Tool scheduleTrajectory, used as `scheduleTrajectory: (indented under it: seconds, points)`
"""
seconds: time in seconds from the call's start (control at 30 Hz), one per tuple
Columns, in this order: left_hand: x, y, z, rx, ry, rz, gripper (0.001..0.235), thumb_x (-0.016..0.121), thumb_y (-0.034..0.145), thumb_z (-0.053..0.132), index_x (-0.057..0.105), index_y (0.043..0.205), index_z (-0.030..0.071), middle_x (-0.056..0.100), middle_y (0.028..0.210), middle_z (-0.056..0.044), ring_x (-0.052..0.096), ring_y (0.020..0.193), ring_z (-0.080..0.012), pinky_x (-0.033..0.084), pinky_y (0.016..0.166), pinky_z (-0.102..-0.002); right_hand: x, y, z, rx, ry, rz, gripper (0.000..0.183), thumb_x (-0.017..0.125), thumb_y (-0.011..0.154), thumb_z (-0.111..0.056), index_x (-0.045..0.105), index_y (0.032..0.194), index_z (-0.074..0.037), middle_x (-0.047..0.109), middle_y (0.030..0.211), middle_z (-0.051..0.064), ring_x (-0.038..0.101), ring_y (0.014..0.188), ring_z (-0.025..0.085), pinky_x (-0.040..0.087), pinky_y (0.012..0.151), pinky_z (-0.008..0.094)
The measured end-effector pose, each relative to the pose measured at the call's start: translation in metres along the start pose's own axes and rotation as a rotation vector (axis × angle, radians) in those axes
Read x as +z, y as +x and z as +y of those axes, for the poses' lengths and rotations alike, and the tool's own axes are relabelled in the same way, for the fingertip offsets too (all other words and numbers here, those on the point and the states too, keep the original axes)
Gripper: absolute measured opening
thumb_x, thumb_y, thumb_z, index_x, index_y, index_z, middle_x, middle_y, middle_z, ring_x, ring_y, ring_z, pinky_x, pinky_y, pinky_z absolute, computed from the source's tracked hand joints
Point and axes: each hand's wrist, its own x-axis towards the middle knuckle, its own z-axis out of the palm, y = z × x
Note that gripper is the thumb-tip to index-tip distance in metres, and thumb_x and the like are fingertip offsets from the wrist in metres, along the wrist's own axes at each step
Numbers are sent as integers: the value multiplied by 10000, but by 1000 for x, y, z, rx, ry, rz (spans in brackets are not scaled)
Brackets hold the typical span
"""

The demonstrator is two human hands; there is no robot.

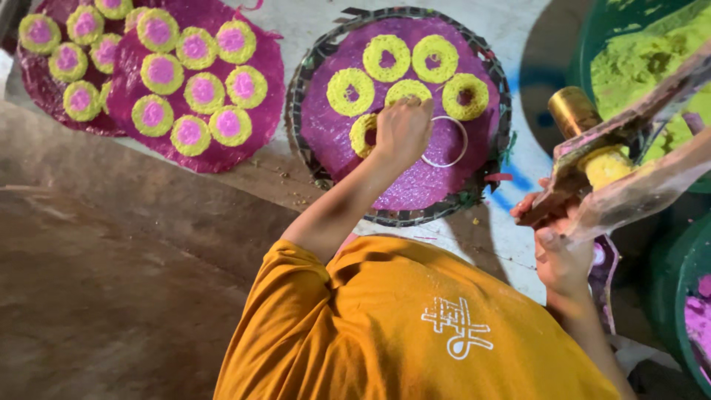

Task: The person decorates round food items by applying yellow and pink paste using a wooden mold tool and spatulas. They transfer colored paste from bowls onto the tool and press it onto the items on a purple mat to create patterns.

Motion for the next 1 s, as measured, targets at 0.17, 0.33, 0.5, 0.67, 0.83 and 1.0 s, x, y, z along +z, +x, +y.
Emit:
scheduleTrajectory:
  seconds: [0.17,0.33,0.5,0.67,0.83,1.0]
  points:
    - [-15,6,10,-22,-12,-90,270,696,862,176,655,1098,53,705,1026,-127,680,1020,-315,567,774,-455,-14,-1,1,8,-106,15,887,812,903,-493,406,1506,16,573,1178,106,581,1124,230,479,1030,391]
    - [-48,31,21,-406,-836,-273,672,711,884,400,497,1429,71,717,1052,-97,722,974,-242,606,865,-389,-39,25,0,277,-2,-348,903,567,904,-779,541,1346,8,640,1072,118,623,990,218,502,875,354]
    - [-76,39,32,174,-2504,-450,920,525,846,747,463,1493,97,613,1451,-92,555,1387,-251,412,1199,-414,-43,58,-12,969,16,-480,803,496,876,-644,520,1411,-45,690,1114,145,658,994,250,525,901,390]
    - [-67,41,36,423,-2625,-321,574,539,1013,612,559,1275,102,577,1095,-19,576,1181,-216,403,1183,-407,-50,118,-51,1016,-35,-727,775,396,999,-618,588,1367,37,719,1035,166,689,924,258,555,844,407]
    - [-35,55,21,221,-2728,-32,285,572,1013,416,526,1093,146,557,1024,4,582,1080,-180,400,1191,-411,-47,164,-61,1125,-693,-482,865,338,904,-759,677,1185,-14,734,919,130,693,832,240,563,783,401]
    - [-20,58,-2,265,-2750,131,241,551,1000,404,505,1013,168,545,940,18,577,969,-157,426,1065,-389,-19,178,-47,911,-957,-587,913,222,921,-775,702,959,1,733,773,134,705,722,221,586,727,368]
